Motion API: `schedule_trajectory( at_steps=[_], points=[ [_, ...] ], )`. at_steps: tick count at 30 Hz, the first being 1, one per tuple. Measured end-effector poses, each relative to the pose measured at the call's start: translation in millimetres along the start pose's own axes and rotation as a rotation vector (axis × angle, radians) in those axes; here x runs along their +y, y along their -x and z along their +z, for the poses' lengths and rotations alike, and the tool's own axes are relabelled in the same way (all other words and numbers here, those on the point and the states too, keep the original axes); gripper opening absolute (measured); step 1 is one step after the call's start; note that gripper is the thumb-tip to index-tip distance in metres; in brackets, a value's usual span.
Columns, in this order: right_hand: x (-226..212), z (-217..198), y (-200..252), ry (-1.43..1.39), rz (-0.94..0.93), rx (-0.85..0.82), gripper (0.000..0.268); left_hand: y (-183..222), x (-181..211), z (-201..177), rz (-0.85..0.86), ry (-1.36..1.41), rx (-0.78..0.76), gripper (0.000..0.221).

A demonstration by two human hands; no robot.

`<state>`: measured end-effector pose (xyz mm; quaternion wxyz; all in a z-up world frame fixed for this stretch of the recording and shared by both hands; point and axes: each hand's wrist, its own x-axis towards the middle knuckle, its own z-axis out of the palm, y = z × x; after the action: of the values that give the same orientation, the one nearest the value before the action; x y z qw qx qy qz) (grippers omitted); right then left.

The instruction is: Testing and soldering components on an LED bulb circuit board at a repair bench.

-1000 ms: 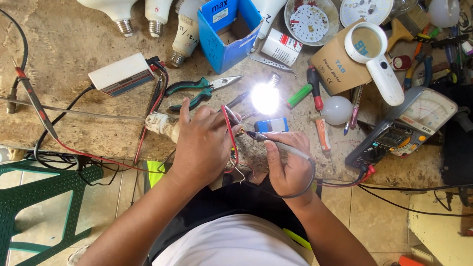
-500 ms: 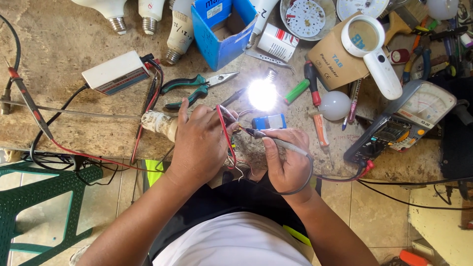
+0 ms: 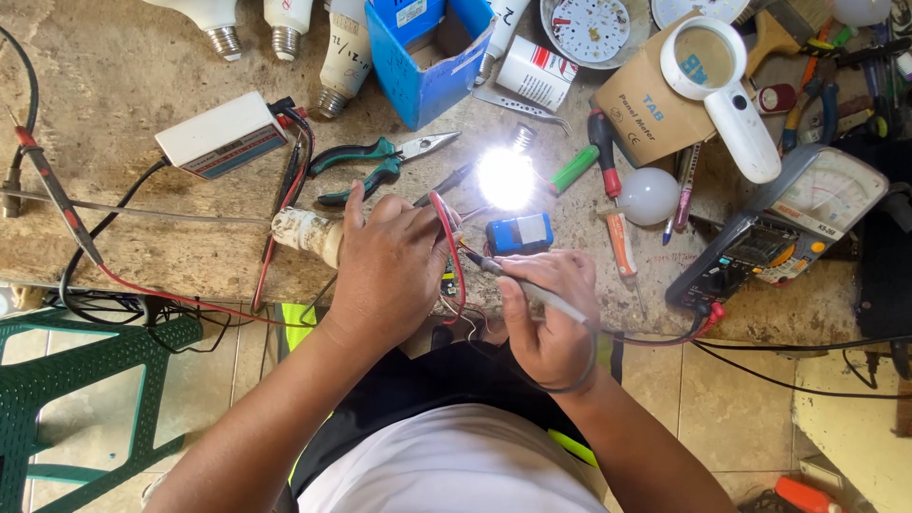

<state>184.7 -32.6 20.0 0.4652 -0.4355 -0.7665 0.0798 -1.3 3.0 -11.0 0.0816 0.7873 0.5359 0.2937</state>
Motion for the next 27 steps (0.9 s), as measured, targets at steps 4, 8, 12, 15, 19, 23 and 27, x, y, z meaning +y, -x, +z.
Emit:
schedule_trajectory(
  at_steps=[4, 8, 12, 15, 19, 23, 27],
  points=[
    [18, 9, 12, 0.077, -0.026, 0.006, 0.009, -1, 0, -2, 0.001, 0.008, -0.018, 0.020],
    [13, 6, 10, 0.049, -0.021, 0.013, 0.009, -1, 0, -3, 0.002, 0.004, -0.023, 0.022],
    [10, 12, 9, 0.069, -0.029, -0.012, 0.010, -4, 3, -9, -0.010, 0.045, -0.061, 0.023],
    [13, 12, 12, 0.102, -0.033, -0.015, 0.011, -6, 9, -17, -0.006, 0.059, -0.046, 0.020],
    [9, 12, 11, 0.114, -0.016, -0.030, 0.011, -4, 3, -11, 0.002, 0.034, -0.039, 0.021],
    [10, 12, 12, 0.129, -0.021, -0.030, 0.011, -5, 6, -14, 0.007, 0.060, -0.030, 0.019],
    [11, 12, 13, 0.165, -0.035, -0.040, 0.011, -6, 9, -17, 0.005, 0.064, -0.025, 0.018]
  ],
)
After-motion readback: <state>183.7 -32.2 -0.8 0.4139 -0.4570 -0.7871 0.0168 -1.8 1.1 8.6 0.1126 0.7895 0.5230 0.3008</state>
